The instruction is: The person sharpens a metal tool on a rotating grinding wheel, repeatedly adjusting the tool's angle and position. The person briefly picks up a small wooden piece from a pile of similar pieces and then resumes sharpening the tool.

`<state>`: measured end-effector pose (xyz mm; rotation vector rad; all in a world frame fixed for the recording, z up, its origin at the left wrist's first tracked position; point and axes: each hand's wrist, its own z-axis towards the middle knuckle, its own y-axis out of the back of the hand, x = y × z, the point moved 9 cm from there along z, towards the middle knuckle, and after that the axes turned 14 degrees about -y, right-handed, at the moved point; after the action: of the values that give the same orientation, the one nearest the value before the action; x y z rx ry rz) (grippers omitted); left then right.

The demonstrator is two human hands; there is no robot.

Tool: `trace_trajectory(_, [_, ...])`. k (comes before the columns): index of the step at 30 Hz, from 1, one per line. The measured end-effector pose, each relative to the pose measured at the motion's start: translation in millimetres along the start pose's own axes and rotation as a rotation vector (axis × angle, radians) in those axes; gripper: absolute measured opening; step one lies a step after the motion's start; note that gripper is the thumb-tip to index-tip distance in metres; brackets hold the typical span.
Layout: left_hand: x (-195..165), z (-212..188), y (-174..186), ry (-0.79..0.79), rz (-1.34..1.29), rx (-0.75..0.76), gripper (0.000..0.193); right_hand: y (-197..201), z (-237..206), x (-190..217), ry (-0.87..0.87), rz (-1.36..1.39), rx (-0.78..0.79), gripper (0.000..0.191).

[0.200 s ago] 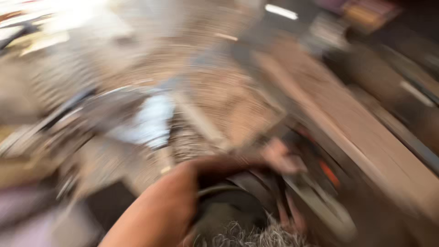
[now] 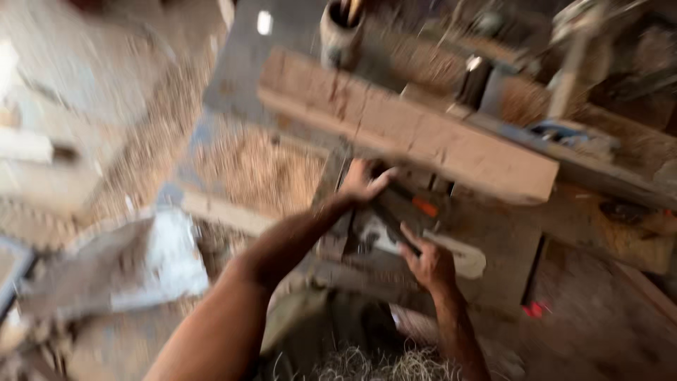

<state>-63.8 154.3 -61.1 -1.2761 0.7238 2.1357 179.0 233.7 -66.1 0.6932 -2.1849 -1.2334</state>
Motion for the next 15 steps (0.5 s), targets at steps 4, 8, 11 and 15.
trace_trajectory(4, [-30, 30, 28, -0.165, 0.110, -0.143, 0.018, -4, 3, 3, 0.258, 0.335, -0.098, 0.068])
trace_trajectory(8, [-71, 173, 137, -0.438, 0.618, -0.475, 0.024, -46, 7, -7, -0.002, 0.347, 0.165, 0.068])
trace_trajectory(11, [-69, 259, 182, -0.007, 0.941, -0.393, 0.077, -52, 12, -6, 0.045, 0.379, 0.124, 0.068])
trace_trajectory(15, [-56, 290, 166, 0.392, 0.901, 0.012, 0.050, -33, 14, -1, 0.160, 0.401, 0.018, 0.069])
